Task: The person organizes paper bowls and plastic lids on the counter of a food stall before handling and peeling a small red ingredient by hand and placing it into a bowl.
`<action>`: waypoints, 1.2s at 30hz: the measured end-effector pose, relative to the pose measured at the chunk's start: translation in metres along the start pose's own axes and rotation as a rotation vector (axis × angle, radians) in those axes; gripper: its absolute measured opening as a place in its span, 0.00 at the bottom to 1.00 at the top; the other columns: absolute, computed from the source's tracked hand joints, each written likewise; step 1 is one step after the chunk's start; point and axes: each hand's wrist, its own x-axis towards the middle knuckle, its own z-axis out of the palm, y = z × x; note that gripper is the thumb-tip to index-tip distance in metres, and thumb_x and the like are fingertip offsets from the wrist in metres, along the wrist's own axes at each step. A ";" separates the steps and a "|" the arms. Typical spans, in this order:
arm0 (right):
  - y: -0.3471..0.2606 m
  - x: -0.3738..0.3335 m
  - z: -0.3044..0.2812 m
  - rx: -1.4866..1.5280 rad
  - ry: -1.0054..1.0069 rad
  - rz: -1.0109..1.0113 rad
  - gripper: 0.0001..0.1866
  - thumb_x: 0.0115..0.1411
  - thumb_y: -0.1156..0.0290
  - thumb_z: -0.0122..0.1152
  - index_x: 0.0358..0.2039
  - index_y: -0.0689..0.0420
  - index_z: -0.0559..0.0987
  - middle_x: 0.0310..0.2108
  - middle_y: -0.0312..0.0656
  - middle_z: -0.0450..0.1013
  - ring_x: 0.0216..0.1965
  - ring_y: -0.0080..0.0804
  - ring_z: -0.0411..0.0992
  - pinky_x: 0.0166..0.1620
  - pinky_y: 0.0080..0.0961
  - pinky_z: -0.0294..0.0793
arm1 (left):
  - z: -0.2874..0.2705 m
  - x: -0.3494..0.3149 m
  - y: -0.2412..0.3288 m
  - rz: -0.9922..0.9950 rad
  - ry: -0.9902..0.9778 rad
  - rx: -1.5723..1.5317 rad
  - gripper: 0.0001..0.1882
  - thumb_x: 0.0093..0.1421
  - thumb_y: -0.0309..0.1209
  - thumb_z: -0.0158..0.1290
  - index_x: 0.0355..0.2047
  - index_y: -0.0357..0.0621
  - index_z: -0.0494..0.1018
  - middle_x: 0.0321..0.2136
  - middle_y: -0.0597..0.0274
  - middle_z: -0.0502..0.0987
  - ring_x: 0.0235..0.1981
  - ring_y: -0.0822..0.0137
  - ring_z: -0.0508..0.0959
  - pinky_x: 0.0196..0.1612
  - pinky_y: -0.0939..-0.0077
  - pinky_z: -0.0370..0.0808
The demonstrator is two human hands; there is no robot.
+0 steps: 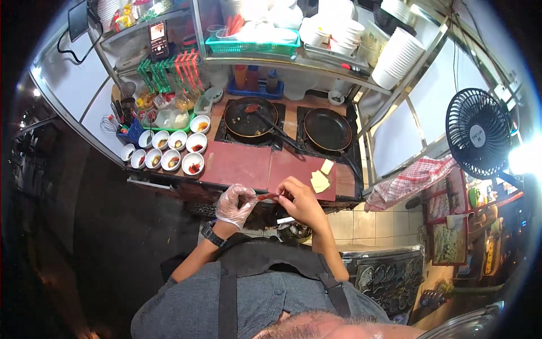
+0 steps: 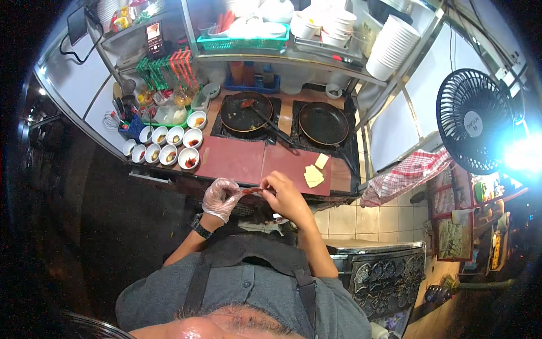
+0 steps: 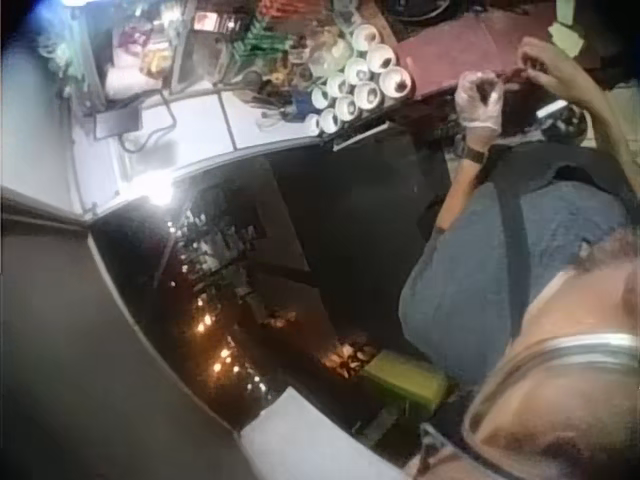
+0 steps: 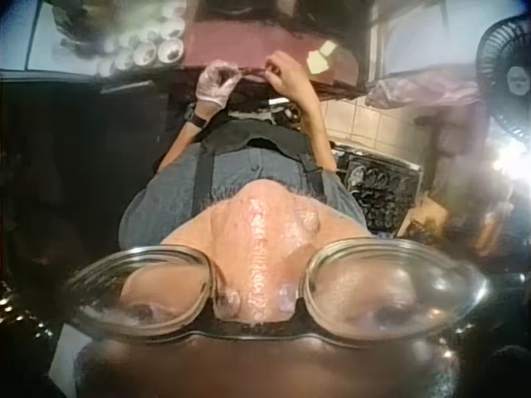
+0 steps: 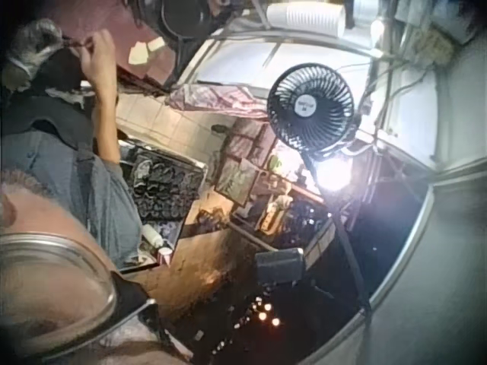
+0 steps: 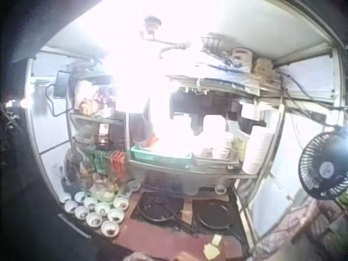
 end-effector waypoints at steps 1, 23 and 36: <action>0.000 0.003 0.002 -0.007 0.000 -0.002 0.09 0.55 0.79 0.64 0.35 0.63 0.75 0.36 0.46 0.72 0.38 0.45 0.73 0.43 0.36 0.73 | -0.002 0.003 -0.001 0.004 0.002 -0.005 0.16 0.57 0.14 0.62 0.40 0.45 0.70 0.37 0.66 0.75 0.37 0.76 0.76 0.42 0.80 0.75; -0.014 0.038 0.023 -0.086 0.319 0.077 0.08 0.58 0.74 0.67 0.33 0.62 0.76 0.31 0.44 0.73 0.30 0.35 0.73 0.35 0.28 0.73 | -0.053 0.064 -0.032 -0.004 -0.192 -0.138 0.38 0.52 0.27 0.70 0.59 0.45 0.63 0.56 0.59 0.72 0.56 0.64 0.74 0.55 0.65 0.71; -0.011 0.063 0.045 -0.039 0.231 0.048 0.08 0.60 0.74 0.65 0.35 0.64 0.75 0.32 0.47 0.72 0.32 0.40 0.74 0.37 0.32 0.74 | -0.058 0.085 -0.053 -0.106 -0.180 -0.392 0.42 0.51 0.19 0.69 0.63 0.47 0.59 0.57 0.59 0.70 0.45 0.72 0.77 0.44 0.78 0.75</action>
